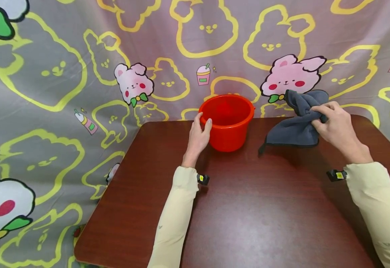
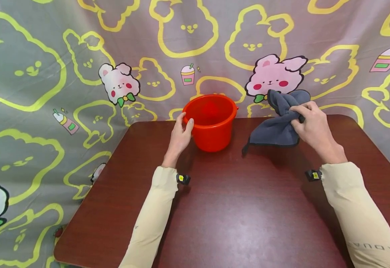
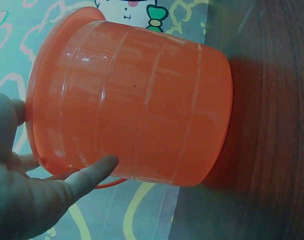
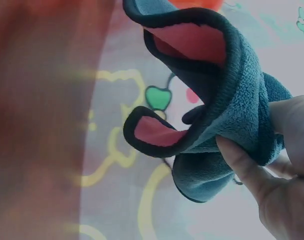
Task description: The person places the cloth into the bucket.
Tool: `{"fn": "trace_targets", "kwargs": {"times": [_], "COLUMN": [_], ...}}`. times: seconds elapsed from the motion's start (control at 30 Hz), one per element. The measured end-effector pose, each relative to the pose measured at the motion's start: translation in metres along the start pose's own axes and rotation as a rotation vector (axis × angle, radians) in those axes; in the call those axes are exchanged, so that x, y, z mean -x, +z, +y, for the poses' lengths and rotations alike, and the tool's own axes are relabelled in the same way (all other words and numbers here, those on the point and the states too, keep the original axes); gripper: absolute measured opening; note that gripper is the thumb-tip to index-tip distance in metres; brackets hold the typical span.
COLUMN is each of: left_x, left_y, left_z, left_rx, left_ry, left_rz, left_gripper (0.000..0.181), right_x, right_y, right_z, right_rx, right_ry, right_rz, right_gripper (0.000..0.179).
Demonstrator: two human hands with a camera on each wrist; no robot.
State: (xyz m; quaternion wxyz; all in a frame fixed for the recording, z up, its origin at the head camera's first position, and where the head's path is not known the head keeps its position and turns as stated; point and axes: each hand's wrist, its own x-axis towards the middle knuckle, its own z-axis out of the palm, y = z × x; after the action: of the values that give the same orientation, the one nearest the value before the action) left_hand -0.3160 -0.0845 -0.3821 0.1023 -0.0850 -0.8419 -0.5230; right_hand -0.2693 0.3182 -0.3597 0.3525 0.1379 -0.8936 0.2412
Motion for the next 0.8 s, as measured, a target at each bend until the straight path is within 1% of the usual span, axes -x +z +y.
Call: {"fn": "trace_targets", "kwargs": {"times": [0.13, 0.3, 0.47, 0.6, 0.8], "left_x": [-0.001, -0.001, -0.001, 0.0, 0.0], "left_y": [0.0, 0.001, 0.0, 0.0, -0.001], "left_z": [0.001, 0.003, 0.003, 0.003, 0.001], "left_rx": [-0.003, -0.01, -0.008, -0.006, -0.008], "left_ry": [-0.004, -0.005, -0.005, -0.002, 0.009], "left_rz": [-0.001, -0.005, -0.001, 0.002, 0.012], "left_gripper": [0.063, 0.063, 0.063, 0.063, 0.063], "right_x": [-0.011, -0.022, -0.034, -0.042, -0.058], "right_y": [-0.004, -0.009, -0.012, -0.014, -0.018], "right_z": [-0.007, -0.015, -0.024, -0.034, -0.051], "right_rx": [-0.025, -0.046, -0.049, -0.054, -0.059], "right_ry": [-0.012, -0.024, -0.03, -0.013, 0.006], "right_rz": [0.081, 0.156, 0.194, 0.216, 0.269], "right_gripper": [0.027, 0.024, 0.021, 0.02, 0.021]}}
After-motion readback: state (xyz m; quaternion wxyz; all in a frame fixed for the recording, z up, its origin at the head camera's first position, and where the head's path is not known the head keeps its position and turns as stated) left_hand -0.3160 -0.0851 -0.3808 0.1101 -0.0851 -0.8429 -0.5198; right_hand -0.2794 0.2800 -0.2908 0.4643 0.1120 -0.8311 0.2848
